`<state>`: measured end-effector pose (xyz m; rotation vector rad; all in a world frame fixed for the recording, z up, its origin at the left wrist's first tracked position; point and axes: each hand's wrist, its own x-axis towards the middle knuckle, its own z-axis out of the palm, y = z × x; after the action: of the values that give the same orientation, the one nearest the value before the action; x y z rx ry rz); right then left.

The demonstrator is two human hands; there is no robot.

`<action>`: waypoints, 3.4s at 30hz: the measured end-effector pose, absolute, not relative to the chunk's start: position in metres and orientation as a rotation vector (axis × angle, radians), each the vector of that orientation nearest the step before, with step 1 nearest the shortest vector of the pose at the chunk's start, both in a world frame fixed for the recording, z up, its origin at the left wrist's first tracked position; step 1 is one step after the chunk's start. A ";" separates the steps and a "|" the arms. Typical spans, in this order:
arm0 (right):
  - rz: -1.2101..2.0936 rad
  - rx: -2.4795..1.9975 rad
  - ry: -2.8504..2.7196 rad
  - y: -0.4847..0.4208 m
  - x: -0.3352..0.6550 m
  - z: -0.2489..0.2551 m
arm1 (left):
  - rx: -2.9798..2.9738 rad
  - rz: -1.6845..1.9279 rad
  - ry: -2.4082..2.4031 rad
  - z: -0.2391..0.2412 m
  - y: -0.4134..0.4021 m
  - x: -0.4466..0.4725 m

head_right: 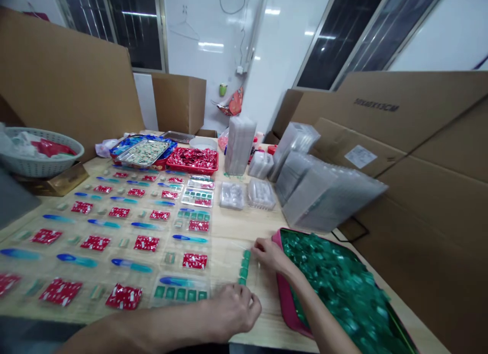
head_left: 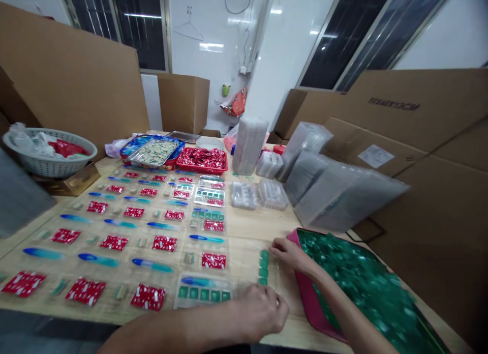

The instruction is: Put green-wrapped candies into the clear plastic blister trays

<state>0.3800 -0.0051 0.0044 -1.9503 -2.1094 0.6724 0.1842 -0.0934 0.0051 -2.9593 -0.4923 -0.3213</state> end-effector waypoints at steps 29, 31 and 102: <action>1.358 -1.365 -1.067 0.001 0.258 0.009 | -2.691 -1.769 -2.648 0.028 0.025 0.017; 1.325 -1.414 -1.117 0.000 0.246 0.002 | -2.649 -1.556 -2.672 0.019 0.023 0.010; 0.763 -1.749 -1.624 -0.049 0.237 0.008 | -2.678 -1.755 -2.849 0.058 -0.055 0.015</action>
<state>0.2374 -0.0492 0.0085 -1.7489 -1.6242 0.7632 0.0153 -0.0550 0.0578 -2.6779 -2.8486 -1.7554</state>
